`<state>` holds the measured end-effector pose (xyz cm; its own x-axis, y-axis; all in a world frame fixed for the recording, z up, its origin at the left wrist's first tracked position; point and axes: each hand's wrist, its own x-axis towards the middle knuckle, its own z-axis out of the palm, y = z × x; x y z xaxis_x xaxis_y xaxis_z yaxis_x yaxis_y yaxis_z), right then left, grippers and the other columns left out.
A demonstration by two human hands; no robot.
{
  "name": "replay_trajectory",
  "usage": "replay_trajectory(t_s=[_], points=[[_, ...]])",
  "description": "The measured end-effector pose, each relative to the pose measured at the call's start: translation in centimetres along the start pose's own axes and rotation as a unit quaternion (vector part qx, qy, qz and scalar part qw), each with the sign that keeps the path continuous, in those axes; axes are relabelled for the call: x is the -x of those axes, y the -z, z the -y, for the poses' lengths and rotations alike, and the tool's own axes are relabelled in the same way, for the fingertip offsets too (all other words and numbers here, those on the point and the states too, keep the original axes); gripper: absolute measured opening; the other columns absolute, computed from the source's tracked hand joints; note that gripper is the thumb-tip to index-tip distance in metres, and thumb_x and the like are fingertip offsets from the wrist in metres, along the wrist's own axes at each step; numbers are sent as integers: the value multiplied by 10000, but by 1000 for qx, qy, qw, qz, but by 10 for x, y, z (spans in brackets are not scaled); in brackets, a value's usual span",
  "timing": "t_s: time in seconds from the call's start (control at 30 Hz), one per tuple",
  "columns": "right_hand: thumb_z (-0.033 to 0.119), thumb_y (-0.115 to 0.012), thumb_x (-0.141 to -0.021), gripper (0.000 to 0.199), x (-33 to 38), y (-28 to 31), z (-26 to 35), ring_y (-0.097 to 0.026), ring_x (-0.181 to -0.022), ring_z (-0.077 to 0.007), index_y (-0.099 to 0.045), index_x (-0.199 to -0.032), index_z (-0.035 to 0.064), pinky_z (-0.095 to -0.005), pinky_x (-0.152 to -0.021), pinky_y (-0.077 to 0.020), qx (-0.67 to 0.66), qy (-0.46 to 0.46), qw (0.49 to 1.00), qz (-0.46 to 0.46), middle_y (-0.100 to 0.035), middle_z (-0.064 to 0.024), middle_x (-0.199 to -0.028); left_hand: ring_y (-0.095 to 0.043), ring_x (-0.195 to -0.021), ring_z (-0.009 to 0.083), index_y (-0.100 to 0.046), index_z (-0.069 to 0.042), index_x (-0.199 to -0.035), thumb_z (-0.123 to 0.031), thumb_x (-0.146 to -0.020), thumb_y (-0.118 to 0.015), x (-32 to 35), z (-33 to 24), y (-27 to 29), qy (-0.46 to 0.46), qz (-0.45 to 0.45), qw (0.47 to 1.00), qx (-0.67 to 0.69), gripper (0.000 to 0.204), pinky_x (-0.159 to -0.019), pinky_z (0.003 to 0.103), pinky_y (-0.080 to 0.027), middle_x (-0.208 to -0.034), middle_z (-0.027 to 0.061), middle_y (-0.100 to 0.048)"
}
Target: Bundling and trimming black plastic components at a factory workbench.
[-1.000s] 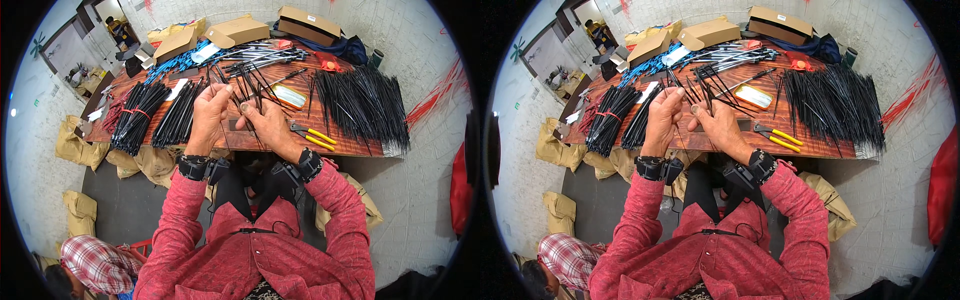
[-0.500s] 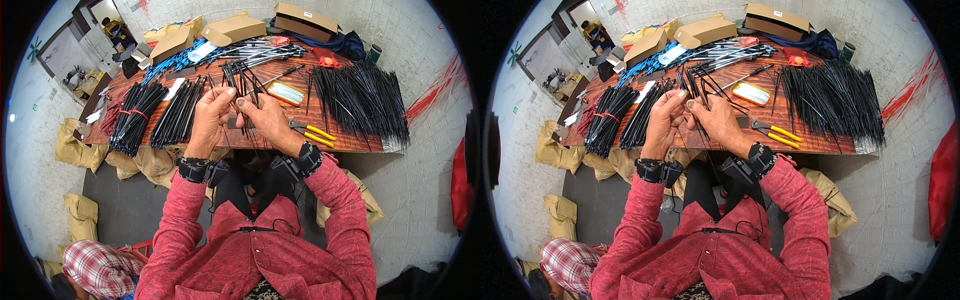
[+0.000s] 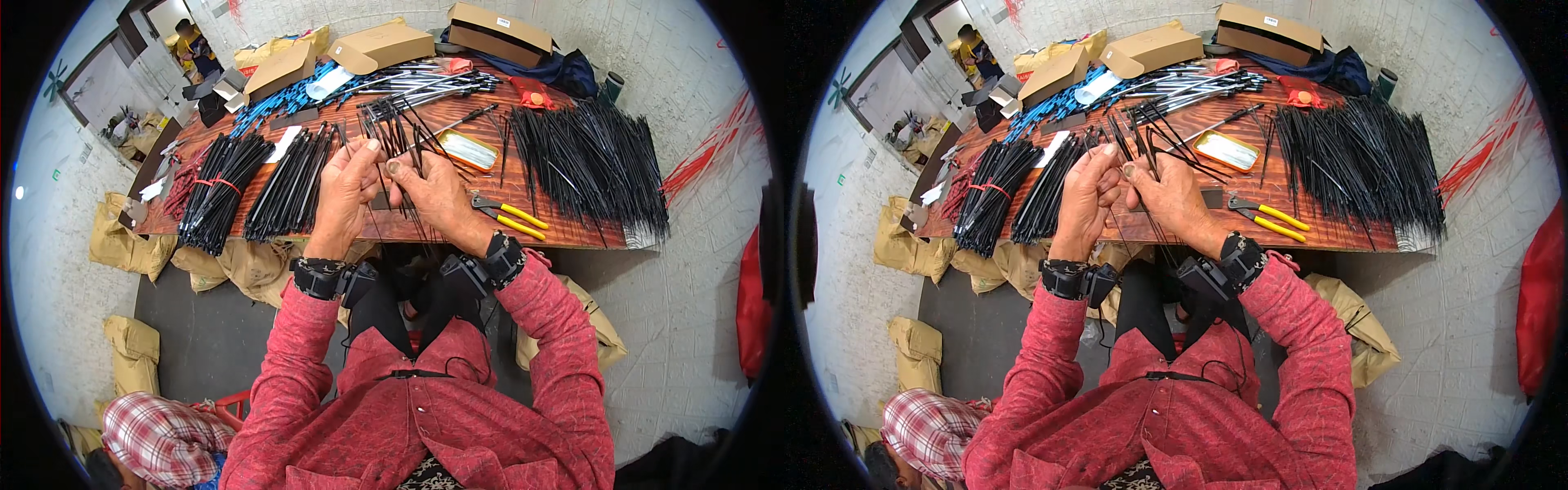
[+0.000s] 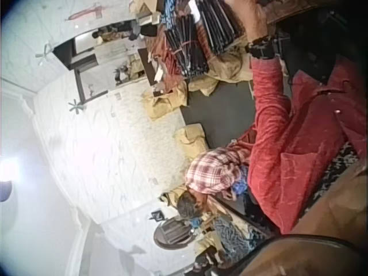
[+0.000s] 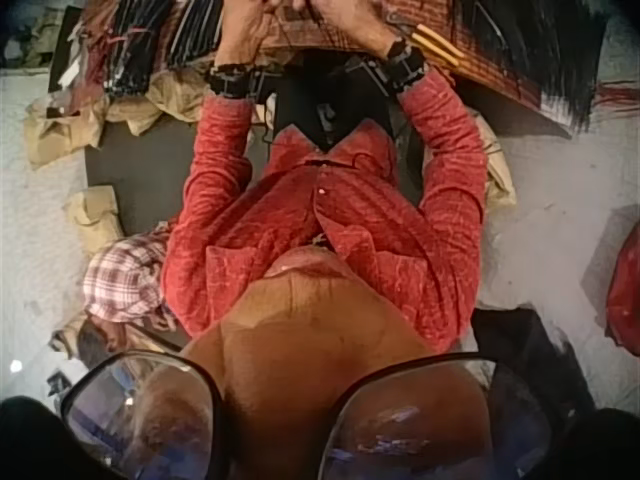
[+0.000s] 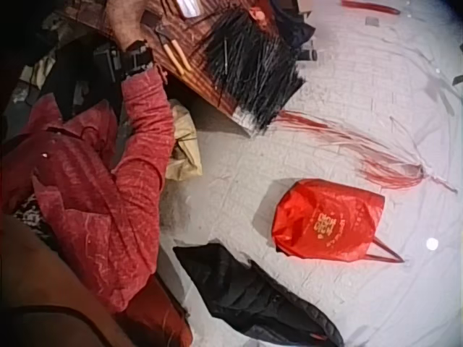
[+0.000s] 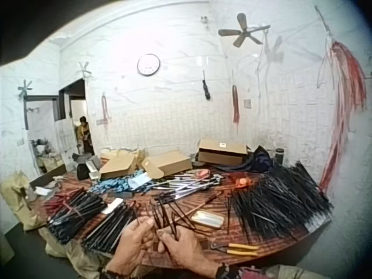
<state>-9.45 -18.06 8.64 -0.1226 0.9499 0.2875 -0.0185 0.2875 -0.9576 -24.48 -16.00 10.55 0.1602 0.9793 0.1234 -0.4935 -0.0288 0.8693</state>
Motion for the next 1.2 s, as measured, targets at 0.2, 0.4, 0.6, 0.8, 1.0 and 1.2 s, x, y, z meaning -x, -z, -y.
replay_trajectory(t_s=[0.2,0.4,0.6,0.8,1.0,1.2], points=[[241,-541,-999,258,0,1,-1,-581,-686,-94,-619,-963,-2,-263,-662,-468,2,-8,1000,0,-656,-40,-713,-353,-531,1,-574,-59,-928,-163,-933,-666,-4,5,10,-3,17,1000,-22,139,-440,163,-245,-751,-42,-544],[260,-533,-997,299,-4,17,-5,-602,-724,-103,-614,-975,-27,-267,-729,-478,15,5,999,-48,-690,-71,-754,-342,-533,-2,-576,-51,-928,-167,-935,-667,-10,-11,34,-46,-2,999,1,147,-438,163,-238,-754,-39,-547],[267,-529,-997,304,-2,11,-1,-608,-742,-105,-619,-992,-24,-267,-738,-484,1,4,1000,-8,-693,-74,-771,-340,-528,-5,-575,-44,-936,-149,-929,-669,-8,-10,26,-25,11,1000,-9,141,-431,157,-232,-774,-31,-567],[296,-545,-995,318,1,1,-2,-614,-754,-108,-632,-997,-10,-268,-732,-487,-15,-11,999,30,-693,-72,-781,-346,-528,-8,-565,-46,-961,-123,-917,-675,-5,-6,9,-4,24,1000,-15,142,-425,156,-223,-791,-24,-586],[279,-553,-991,300,0,3,-4,-623,-727,-113,-636,-983,-10,-272,-698,-490,-12,9,999,35,-689,-65,-761,-547,-626,30,-535,-66,-975,-120,-900,-695,-3,0,1,3,15,999,-30,185,-495,151,-403,-871,24,-652],[314,-552,-994,335,1,3,-4,-606,-728,-105,-648,-996,-7,-280,-698,-481,14,15,999,36,-681,-54,-757,-657,-742,97,-528,-69,-966,-138,-898,-703,0,2,3,13,37,999,-35,201,-602,187,-520,-962,82,-695]])
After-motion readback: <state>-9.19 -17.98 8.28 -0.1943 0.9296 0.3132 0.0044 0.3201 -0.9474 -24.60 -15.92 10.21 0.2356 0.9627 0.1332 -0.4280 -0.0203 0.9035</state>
